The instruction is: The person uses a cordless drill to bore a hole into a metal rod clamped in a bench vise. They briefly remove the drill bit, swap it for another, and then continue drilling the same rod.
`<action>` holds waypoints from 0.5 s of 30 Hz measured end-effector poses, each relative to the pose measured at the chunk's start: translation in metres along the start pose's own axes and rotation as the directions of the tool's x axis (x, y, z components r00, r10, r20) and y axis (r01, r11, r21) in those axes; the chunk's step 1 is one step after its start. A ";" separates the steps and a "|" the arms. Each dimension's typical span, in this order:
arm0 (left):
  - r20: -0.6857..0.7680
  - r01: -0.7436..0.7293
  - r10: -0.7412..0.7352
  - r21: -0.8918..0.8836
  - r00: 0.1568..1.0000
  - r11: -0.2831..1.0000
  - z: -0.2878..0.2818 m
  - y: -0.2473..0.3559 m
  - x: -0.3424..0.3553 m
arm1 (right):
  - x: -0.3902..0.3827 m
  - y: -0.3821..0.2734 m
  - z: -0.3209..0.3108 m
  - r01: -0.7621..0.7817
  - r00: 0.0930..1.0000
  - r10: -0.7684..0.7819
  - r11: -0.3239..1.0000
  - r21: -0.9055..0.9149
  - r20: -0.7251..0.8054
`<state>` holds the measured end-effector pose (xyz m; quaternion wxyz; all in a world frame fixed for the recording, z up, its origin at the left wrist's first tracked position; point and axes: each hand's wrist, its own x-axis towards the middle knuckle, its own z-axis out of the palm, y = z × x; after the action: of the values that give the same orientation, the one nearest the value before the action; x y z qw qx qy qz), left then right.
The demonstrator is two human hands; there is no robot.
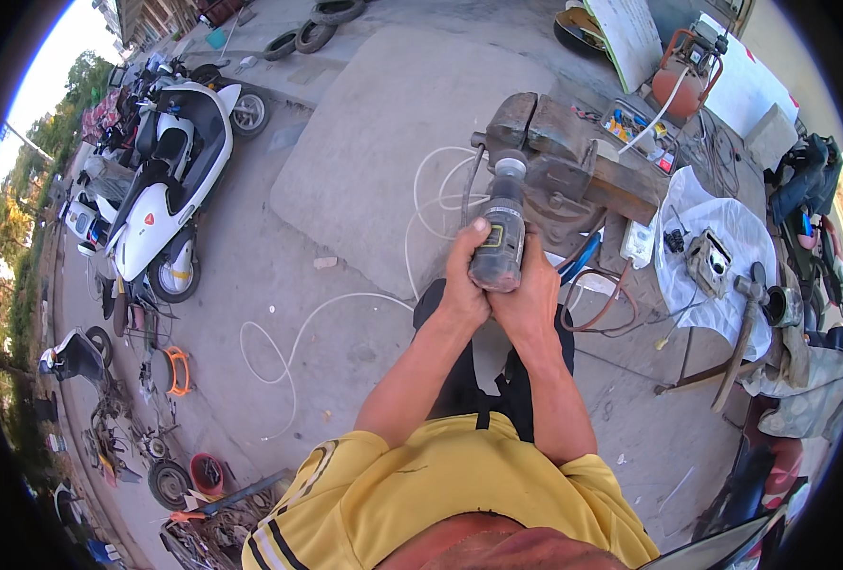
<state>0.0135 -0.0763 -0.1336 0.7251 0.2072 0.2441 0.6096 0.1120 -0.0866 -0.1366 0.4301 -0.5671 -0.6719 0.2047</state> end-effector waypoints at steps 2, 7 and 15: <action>0.003 -0.003 0.003 -0.009 1.000 1.000 -0.003 -0.003 0.002 | -0.001 -0.001 0.000 -0.011 1.000 0.011 1.000 -0.004 -0.002; 0.010 -0.001 0.001 -0.016 1.000 1.000 0.000 -0.002 0.000 | -0.002 -0.005 -0.001 -0.022 1.000 0.022 1.000 -0.013 -0.020; 0.005 -0.033 0.033 0.043 0.999 0.999 0.010 0.013 -0.004 | 0.002 -0.010 0.002 -0.045 0.999 0.046 0.997 -0.063 0.022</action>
<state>0.0093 -0.0784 -0.1175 0.7108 0.2284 0.2521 0.6157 0.1047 -0.0874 -0.1295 0.3994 -0.5929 -0.6700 0.2000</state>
